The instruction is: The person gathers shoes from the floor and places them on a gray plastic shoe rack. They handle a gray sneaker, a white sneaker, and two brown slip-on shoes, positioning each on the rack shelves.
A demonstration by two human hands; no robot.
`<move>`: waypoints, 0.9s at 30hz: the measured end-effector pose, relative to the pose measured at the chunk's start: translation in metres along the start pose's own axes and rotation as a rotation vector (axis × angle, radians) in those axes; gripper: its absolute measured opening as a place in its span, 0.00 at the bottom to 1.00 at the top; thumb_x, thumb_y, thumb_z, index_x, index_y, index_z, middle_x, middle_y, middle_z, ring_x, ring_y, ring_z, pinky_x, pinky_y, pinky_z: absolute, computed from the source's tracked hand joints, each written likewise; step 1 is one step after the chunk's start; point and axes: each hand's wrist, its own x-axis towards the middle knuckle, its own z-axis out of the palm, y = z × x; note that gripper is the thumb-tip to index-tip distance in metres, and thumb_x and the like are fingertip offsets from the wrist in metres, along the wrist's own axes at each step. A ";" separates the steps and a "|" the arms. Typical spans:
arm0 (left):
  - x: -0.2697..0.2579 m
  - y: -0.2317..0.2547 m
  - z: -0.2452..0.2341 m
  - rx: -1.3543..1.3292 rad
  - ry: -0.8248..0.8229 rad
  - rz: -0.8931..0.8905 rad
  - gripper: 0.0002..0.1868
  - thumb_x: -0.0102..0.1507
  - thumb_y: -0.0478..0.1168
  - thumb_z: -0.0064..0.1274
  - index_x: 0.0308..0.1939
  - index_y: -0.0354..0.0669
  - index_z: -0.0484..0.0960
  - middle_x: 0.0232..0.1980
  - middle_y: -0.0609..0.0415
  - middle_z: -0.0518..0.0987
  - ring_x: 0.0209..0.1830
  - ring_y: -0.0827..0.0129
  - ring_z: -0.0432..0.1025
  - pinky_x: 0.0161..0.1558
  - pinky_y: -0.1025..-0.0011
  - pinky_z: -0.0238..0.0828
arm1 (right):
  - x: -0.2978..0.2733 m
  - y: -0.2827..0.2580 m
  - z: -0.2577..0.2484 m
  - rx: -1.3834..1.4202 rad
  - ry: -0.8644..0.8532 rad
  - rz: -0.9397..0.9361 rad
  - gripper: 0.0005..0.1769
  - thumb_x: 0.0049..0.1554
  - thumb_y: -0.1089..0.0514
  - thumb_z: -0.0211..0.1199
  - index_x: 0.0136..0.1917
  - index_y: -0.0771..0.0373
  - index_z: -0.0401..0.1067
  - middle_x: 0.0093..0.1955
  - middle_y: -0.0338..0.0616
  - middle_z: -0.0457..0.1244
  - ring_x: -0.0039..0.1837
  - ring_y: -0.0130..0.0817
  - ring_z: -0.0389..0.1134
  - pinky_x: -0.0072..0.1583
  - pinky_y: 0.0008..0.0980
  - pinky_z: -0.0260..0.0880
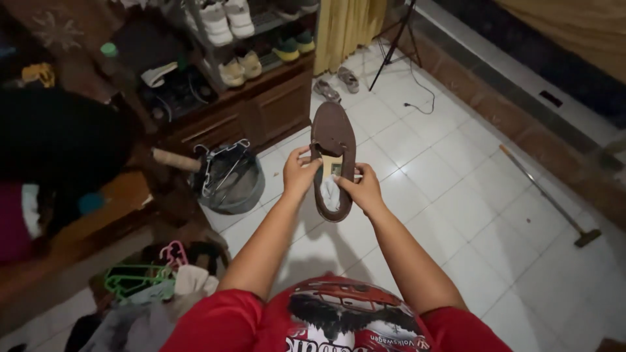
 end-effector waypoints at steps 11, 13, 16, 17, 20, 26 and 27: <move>0.049 0.017 0.073 -0.041 -0.090 -0.070 0.38 0.51 0.35 0.66 0.66 0.47 0.74 0.55 0.44 0.82 0.47 0.64 0.79 0.47 0.68 0.80 | 0.084 0.012 -0.035 0.264 0.184 0.072 0.38 0.49 0.59 0.67 0.71 0.71 0.63 0.64 0.62 0.61 0.58 0.51 0.68 0.55 0.45 0.72; 0.053 0.022 0.080 -0.065 -0.102 -0.061 0.39 0.52 0.35 0.66 0.67 0.45 0.72 0.56 0.42 0.81 0.47 0.63 0.79 0.47 0.67 0.80 | 0.101 0.013 -0.034 0.271 0.192 0.073 0.37 0.49 0.59 0.67 0.71 0.68 0.64 0.63 0.60 0.62 0.56 0.50 0.69 0.54 0.43 0.72; 0.079 0.020 0.093 -0.082 -0.114 -0.051 0.40 0.52 0.35 0.67 0.69 0.44 0.71 0.57 0.41 0.80 0.48 0.62 0.79 0.49 0.67 0.80 | 0.128 0.007 -0.035 0.279 0.194 0.064 0.35 0.51 0.59 0.66 0.71 0.64 0.64 0.61 0.57 0.63 0.55 0.48 0.69 0.52 0.41 0.72; 0.090 0.017 0.098 -0.075 -0.116 -0.052 0.40 0.52 0.36 0.67 0.69 0.44 0.72 0.58 0.41 0.80 0.50 0.62 0.79 0.50 0.67 0.80 | 0.137 0.004 -0.035 0.279 0.188 0.053 0.34 0.51 0.59 0.65 0.71 0.63 0.64 0.60 0.56 0.63 0.54 0.48 0.69 0.51 0.40 0.72; 0.135 0.009 0.114 -0.033 -0.132 -0.013 0.43 0.51 0.37 0.69 0.70 0.42 0.71 0.61 0.38 0.78 0.55 0.59 0.78 0.53 0.65 0.79 | 0.181 0.013 -0.031 0.336 0.209 0.035 0.34 0.51 0.60 0.66 0.70 0.62 0.64 0.59 0.54 0.63 0.52 0.45 0.68 0.50 0.38 0.72; 0.208 0.056 0.148 0.022 -0.144 0.019 0.45 0.49 0.39 0.67 0.72 0.42 0.70 0.65 0.39 0.77 0.59 0.55 0.76 0.57 0.65 0.76 | 0.280 -0.011 -0.029 0.304 0.159 0.003 0.33 0.52 0.59 0.67 0.70 0.62 0.65 0.58 0.55 0.62 0.50 0.43 0.68 0.47 0.37 0.72; 0.219 0.067 0.152 0.021 -0.142 0.027 0.45 0.49 0.39 0.67 0.72 0.42 0.70 0.65 0.39 0.77 0.59 0.55 0.76 0.57 0.65 0.76 | 0.296 -0.019 -0.026 0.306 0.158 -0.004 0.33 0.52 0.59 0.67 0.70 0.62 0.65 0.58 0.55 0.62 0.50 0.43 0.68 0.47 0.37 0.72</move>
